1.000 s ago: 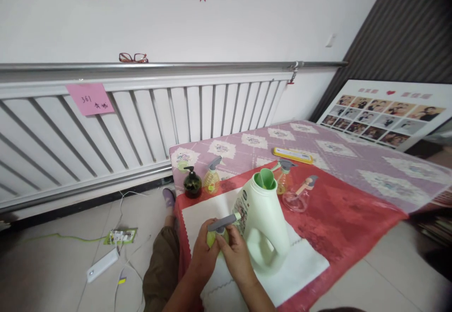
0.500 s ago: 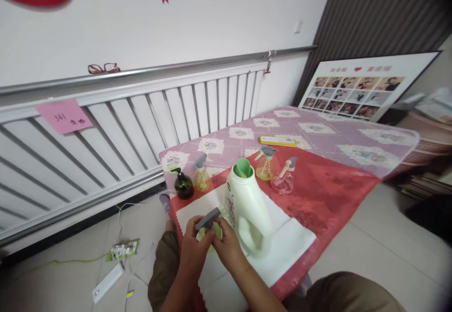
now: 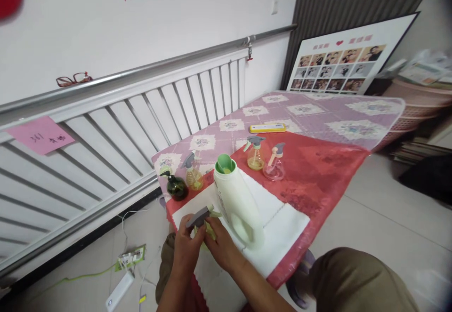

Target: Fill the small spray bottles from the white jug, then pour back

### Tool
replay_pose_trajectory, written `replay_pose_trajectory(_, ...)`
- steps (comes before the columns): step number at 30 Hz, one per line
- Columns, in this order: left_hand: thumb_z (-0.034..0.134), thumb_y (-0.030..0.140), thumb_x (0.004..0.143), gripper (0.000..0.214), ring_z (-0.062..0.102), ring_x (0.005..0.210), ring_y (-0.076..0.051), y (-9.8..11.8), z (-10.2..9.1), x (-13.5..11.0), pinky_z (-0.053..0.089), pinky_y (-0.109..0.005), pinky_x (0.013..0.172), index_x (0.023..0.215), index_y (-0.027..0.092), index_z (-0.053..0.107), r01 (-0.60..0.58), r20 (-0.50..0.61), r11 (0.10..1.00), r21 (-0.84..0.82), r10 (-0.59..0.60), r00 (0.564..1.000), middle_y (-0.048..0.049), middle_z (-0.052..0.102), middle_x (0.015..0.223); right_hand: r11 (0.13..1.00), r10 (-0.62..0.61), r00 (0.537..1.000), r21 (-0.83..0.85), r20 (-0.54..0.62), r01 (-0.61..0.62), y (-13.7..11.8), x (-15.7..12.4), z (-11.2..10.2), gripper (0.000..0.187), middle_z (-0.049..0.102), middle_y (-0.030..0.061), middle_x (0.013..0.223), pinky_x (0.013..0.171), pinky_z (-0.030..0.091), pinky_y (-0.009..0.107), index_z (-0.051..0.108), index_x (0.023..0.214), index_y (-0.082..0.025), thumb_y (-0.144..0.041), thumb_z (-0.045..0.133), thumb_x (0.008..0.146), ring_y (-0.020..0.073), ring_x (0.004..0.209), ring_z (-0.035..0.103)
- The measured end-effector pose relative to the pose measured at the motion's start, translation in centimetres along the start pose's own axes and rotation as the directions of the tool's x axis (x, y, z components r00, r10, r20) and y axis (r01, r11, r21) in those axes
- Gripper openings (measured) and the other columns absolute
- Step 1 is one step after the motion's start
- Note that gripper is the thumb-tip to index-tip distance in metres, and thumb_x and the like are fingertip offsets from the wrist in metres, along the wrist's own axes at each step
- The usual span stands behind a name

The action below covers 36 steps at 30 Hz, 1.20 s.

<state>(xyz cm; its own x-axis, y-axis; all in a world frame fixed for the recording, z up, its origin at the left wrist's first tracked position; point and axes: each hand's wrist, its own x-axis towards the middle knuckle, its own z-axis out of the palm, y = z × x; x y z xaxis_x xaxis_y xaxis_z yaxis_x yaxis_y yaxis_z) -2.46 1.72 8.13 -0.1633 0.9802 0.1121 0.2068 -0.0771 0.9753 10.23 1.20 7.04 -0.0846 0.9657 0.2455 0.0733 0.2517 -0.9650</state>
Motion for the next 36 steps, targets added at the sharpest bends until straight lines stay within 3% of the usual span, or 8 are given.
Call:
replay_pose_trajectory(4, 0.07, 0.036, 0.073, 0.033, 0.064, 0.097, -0.02, -0.4, -0.5, 0.3, 0.049, -0.032, 0.09, 0.101, 0.02, 0.064, 0.008, 0.095, 0.999, -0.036, -0.005, 0.995, -0.0045, 0.067, 0.103, 0.999, -0.022, 0.996, 0.025, 0.085, 0.02, -0.5, 0.2, -0.4, 0.032, 0.066, 0.005, 0.122, 0.099, 0.043, 0.041, 0.064, 0.119, -0.027, -0.024, 0.052, 0.089, 0.0244, 0.115, 0.058)
replay_pose_trajectory(9, 0.065, 0.033, 0.077, 0.041, 0.059, 0.113, -0.022, -0.1, -0.7, 0.3, 0.045, -0.033, 0.098, 0.115, 0.021, 0.059, 0.027, 0.165, 0.999, -0.02, -0.023, 0.986, -0.0075, 0.061, 0.124, 0.996, -0.042, 0.997, 0.084, 0.062, 0.037, -0.3, 0.3, -0.5, 0.033, 0.064, 0.0045, 0.123, 0.102, 0.042, 0.04, 0.062, 0.121, -0.029, -0.029, 0.055, 0.09, 0.0231, 0.117, 0.056)
replay_pose_trajectory(14, 0.062, 0.032, 0.081, 0.047, 0.046, 0.13, -0.025, 0.2, -1.0, 0.6, 0.036, -0.039, 0.109, 0.127, 0.024, 0.052, 0.013, 0.248, 0.999, -0.045, -0.001, 0.969, -0.0086, 0.046, 0.144, 0.985, -0.017, 0.989, 0.17, 0.145, -0.007, 0.1, 0.3, -1.1, 0.036, 0.059, 0.0048, 0.131, 0.108, 0.037, 0.039, 0.057, 0.127, -0.029, -0.031, 0.055, 0.091, 0.0215, 0.124, 0.052)
replay_pose_trajectory(19, 0.061, 0.039, 0.084, 0.046, 0.039, 0.136, -0.029, 0.4, -1.6, 1.2, 0.032, -0.046, 0.112, 0.128, 0.026, 0.055, -0.017, 0.364, 0.998, -0.052, 0.035, 0.931, -0.0077, 0.036, 0.152, 0.973, 0.006, 0.971, 0.222, 0.239, -0.06, 0.0, 0.8, -2.4, 0.033, 0.059, 0.002, 0.134, 0.11, 0.033, 0.04, 0.057, 0.127, -0.033, -0.034, 0.042, 0.097, 0.0198, 0.127, 0.05)
replay_pose_trajectory(25, 0.06, 0.042, 0.086, 0.048, 0.039, 0.136, -0.03, 0.3, -2.1, 1.9, 0.034, -0.047, 0.111, 0.131, 0.029, 0.053, 0.001, 0.453, 0.997, -0.074, 0.033, 0.891, -0.0072, 0.028, 0.157, 0.986, 0.042, 0.954, 0.142, 0.298, -0.088, 0.3, 1.5, -2.6, 0.042, 0.059, 0.0025, 0.135, 0.11, 0.032, 0.042, 0.057, 0.128, -0.03, -0.021, 0.053, 0.087, 0.0211, 0.128, 0.049)
replay_pose_trajectory(32, 0.065, 0.041, 0.081, 0.043, 0.036, 0.138, -0.033, -0.1, -3.0, 3.5, 0.027, -0.048, 0.115, 0.121, 0.027, 0.064, -0.003, 0.556, 0.999, -0.04, 0.025, 0.831, -0.006, 0.034, 0.154, 0.991, 0.072, 0.907, 0.074, 0.415, -0.112, -0.5, 2.4, -3.1, 0.055, 0.051, 0.004, 0.143, 0.112, 0.029, 0.042, 0.052, 0.134, -0.027, -0.014, 0.05, 0.081, 0.0204, 0.132, 0.045)
replay_pose_trajectory(36, 0.065, 0.038, 0.08, 0.039, 0.034, 0.139, -0.032, 0.3, -2.6, 3.1, 0.027, -0.048, 0.115, 0.118, 0.028, 0.066, 0.054, 0.534, 0.995, -0.082, -0.002, 0.846, -0.0052, 0.04, 0.151, 0.994, 0.083, 0.904, 0.025, 0.419, -0.103, -1.0, 2.6, -3.2, 0.052, 0.055, 0.0045, 0.139, 0.11, 0.033, 0.042, 0.054, 0.132, -0.026, -0.015, 0.05, 0.082, 0.0212, 0.129, 0.049)
